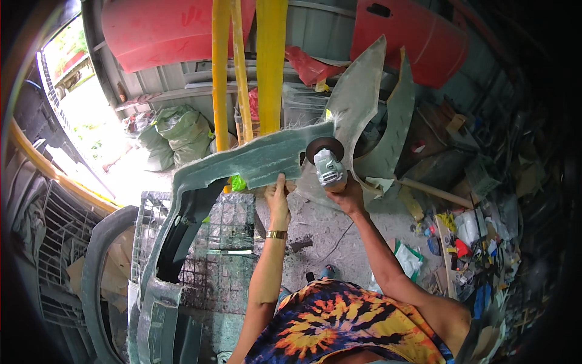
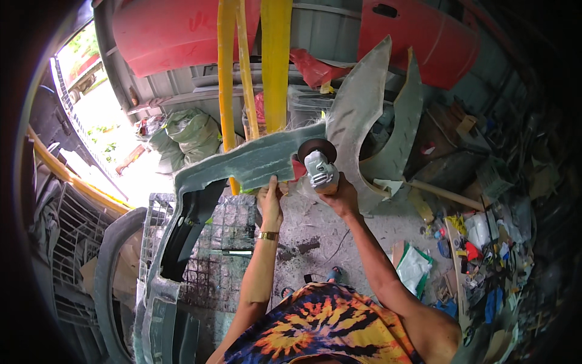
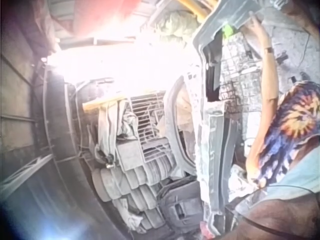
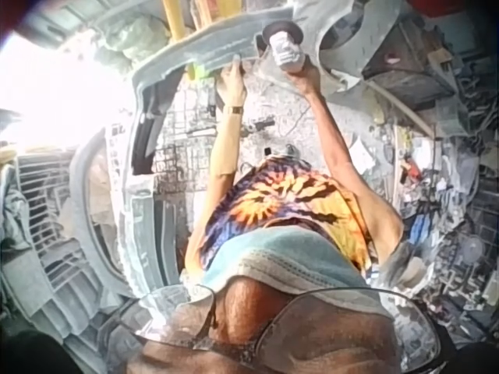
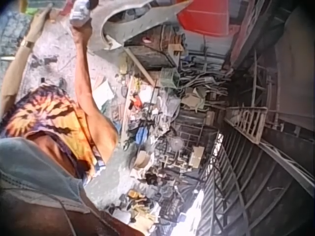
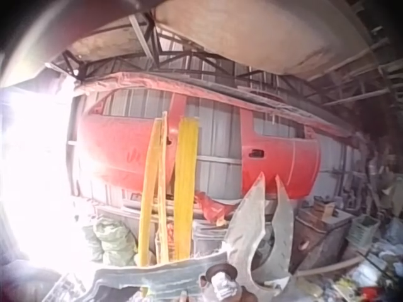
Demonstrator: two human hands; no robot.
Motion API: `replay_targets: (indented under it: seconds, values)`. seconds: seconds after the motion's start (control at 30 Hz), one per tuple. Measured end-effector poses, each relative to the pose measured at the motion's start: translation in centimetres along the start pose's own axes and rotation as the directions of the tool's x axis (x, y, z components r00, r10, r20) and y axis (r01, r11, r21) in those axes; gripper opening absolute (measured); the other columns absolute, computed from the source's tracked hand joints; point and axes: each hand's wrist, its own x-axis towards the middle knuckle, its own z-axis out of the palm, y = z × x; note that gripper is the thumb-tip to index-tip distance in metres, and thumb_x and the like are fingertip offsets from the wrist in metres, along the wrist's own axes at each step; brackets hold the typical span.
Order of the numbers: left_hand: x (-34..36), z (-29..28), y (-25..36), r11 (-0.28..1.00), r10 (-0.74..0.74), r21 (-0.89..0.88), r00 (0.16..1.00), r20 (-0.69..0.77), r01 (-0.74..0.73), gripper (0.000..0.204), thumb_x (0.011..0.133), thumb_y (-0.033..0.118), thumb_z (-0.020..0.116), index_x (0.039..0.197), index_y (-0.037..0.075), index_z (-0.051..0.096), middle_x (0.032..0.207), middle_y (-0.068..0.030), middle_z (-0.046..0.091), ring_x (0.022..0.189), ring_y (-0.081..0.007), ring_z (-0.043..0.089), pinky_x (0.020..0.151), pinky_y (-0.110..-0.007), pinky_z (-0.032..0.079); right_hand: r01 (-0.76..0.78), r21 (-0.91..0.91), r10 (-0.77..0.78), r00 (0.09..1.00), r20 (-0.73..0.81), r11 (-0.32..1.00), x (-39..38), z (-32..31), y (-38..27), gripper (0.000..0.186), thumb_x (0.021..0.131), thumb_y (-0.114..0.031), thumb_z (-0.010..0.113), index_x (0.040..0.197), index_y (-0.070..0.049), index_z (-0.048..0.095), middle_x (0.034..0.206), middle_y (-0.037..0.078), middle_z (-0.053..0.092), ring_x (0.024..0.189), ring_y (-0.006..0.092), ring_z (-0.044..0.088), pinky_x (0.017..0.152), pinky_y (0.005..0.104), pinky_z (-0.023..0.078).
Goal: Grinding and smoothing the edge of a fiberglass car body component using an angle grinder.
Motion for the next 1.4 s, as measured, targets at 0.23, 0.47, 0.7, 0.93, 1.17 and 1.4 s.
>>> replay_targets:
  seconds: [0.23,0.47,0.7,0.93,1.17,1.4]
  values:
    - [0.0,-0.4,0.0,0.999,-0.029,0.014,0.999,0.017,0.029,0.029,0.093,0.029,0.062,0.077,0.004,0.065,0.071,-0.0054,0.065,0.063,-0.0114,0.059,0.062,-0.025,0.046,-0.048,-0.094,0.052,0.998,0.044,0.994,-0.4,0.0,-1.3,0.051,0.061,-0.023,0.082,0.100,-0.005,0.054,0.087,0.012,0.064,0.078,0.0272,0.064,0.070,0.0369,0.050]
    - [0.4,-0.6,-0.2,1.000,-0.001,0.021,1.000,0.031,0.001,0.029,0.093,0.029,0.062,0.077,0.005,0.065,0.072,-0.0052,0.065,0.062,-0.0113,0.058,0.061,-0.025,0.046,-0.027,-0.082,0.030,0.999,0.032,0.996,-0.2,-0.4,-0.1,0.051,0.060,-0.023,0.082,0.099,-0.005,0.055,0.087,0.011,0.064,0.079,0.0250,0.063,0.070,0.0363,0.049]
    - [0.1,-0.4,0.0,1.000,0.008,0.021,1.000,0.019,-0.008,0.028,0.093,0.028,0.063,0.074,0.008,0.065,0.068,-0.0016,0.063,0.060,-0.0082,0.055,0.059,-0.022,0.042,-0.008,-0.064,0.010,1.000,0.026,0.998,0.0,-0.4,0.7,0.056,0.062,-0.033,0.083,0.104,-0.007,0.055,0.088,0.017,0.067,0.084,0.0371,0.065,0.070,0.0433,0.052]
    - [0.2,-0.6,0.0,1.000,0.017,0.024,0.999,0.034,-0.018,0.028,0.093,0.028,0.063,0.074,0.007,0.065,0.069,-0.0019,0.064,0.060,-0.0086,0.056,0.059,-0.023,0.043,-0.023,-0.017,0.023,1.000,-0.018,1.000,0.3,-1.3,0.6,0.056,0.062,-0.030,0.082,0.105,-0.006,0.055,0.089,0.017,0.068,0.083,0.0369,0.066,0.070,0.0428,0.052]
    - [0.0,-0.3,0.0,0.999,0.027,0.037,1.000,0.013,-0.027,0.029,0.093,0.030,0.063,0.074,0.007,0.065,0.069,-0.0021,0.064,0.061,-0.0090,0.056,0.060,-0.023,0.044,-0.012,-0.014,0.013,0.998,0.064,1.000,0.7,-0.5,-0.5,0.056,0.062,-0.031,0.081,0.105,-0.005,0.055,0.088,0.017,0.068,0.082,0.0358,0.067,0.071,0.0431,0.053]
    - [0.1,-0.3,-0.1,1.000,0.010,0.016,1.000,0.018,-0.010,0.030,0.093,0.029,0.062,0.074,0.006,0.066,0.068,-0.0020,0.064,0.059,-0.0089,0.056,0.058,-0.023,0.042,-0.048,0.038,0.046,0.998,0.044,0.998,1.1,-0.3,0.0,0.050,0.064,-0.022,0.080,0.104,-0.002,0.056,0.088,0.013,0.067,0.078,0.0248,0.067,0.070,0.0358,0.051]
